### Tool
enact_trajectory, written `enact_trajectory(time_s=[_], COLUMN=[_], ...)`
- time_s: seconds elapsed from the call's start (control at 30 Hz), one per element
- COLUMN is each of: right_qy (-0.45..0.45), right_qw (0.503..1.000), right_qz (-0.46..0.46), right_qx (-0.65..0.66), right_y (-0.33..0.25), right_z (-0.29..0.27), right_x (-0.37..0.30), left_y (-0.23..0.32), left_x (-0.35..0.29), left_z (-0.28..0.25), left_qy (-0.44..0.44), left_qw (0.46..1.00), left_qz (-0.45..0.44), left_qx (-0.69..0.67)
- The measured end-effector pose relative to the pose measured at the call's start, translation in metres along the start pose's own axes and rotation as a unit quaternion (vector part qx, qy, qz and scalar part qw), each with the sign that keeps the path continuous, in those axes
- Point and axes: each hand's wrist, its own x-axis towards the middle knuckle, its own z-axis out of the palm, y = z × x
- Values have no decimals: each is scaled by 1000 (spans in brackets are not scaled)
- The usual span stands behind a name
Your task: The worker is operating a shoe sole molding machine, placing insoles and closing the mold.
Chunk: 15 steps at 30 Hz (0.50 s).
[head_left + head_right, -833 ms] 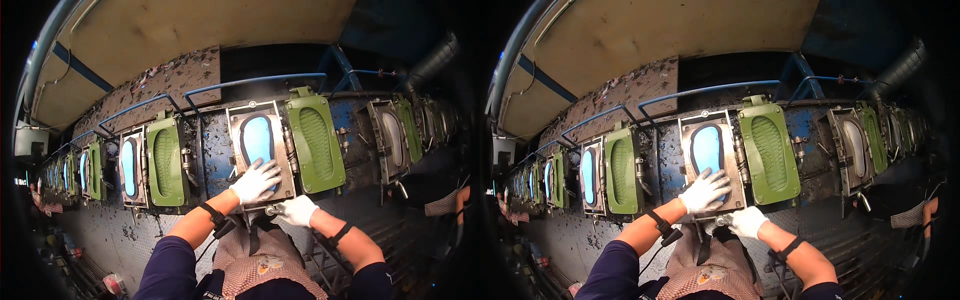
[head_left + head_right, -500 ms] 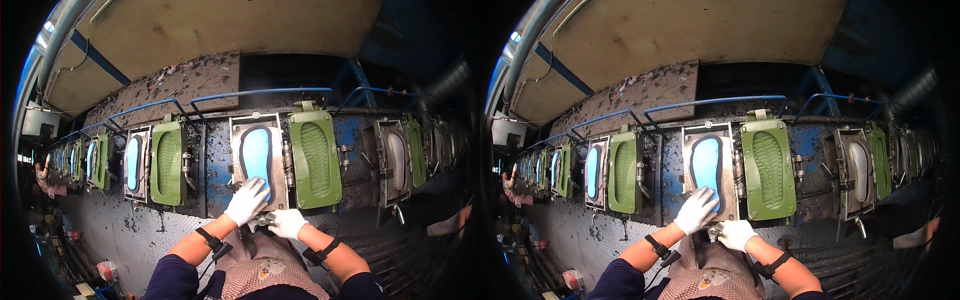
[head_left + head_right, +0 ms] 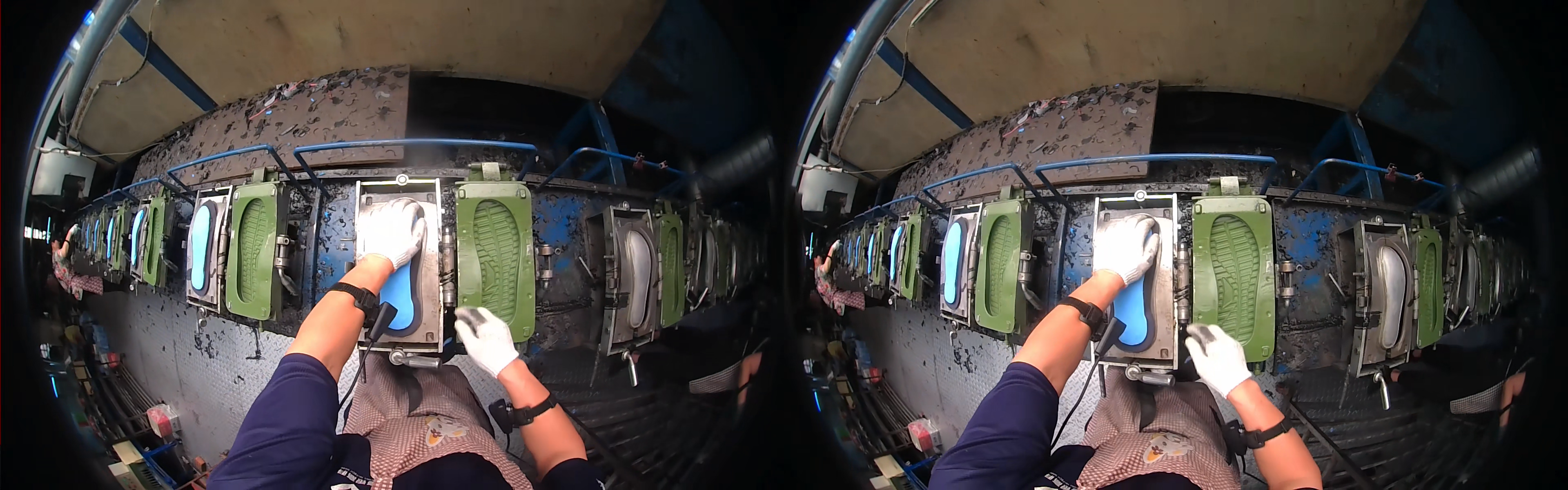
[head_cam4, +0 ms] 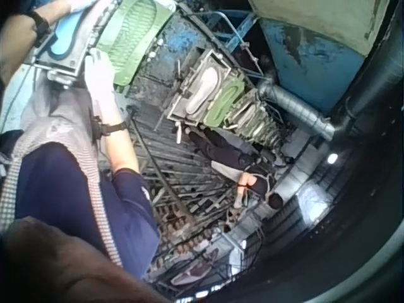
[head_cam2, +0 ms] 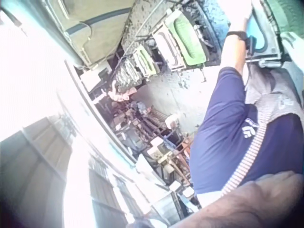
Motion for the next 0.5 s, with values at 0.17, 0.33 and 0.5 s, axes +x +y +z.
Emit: enact_trajectory(time_s=[0.17, 0.33, 0.5], right_qy=[46, -160, -424], right_qw=[987, 971, 896], right_qz=[-52, -78, -23], right_qx=[-145, -158, -129], right_y=[2, 12, -23], right_z=[5, 8, -22], right_x=[88, 81, 2], left_y=[8, -3, -8], left_x=[7, 3, 2], left_z=[2, 7, 7], left_qy=[6, -4, -2], left_qw=[1000, 1000, 998], left_qz=[1, 0, -15], left_qx=[-12, -23, -58])
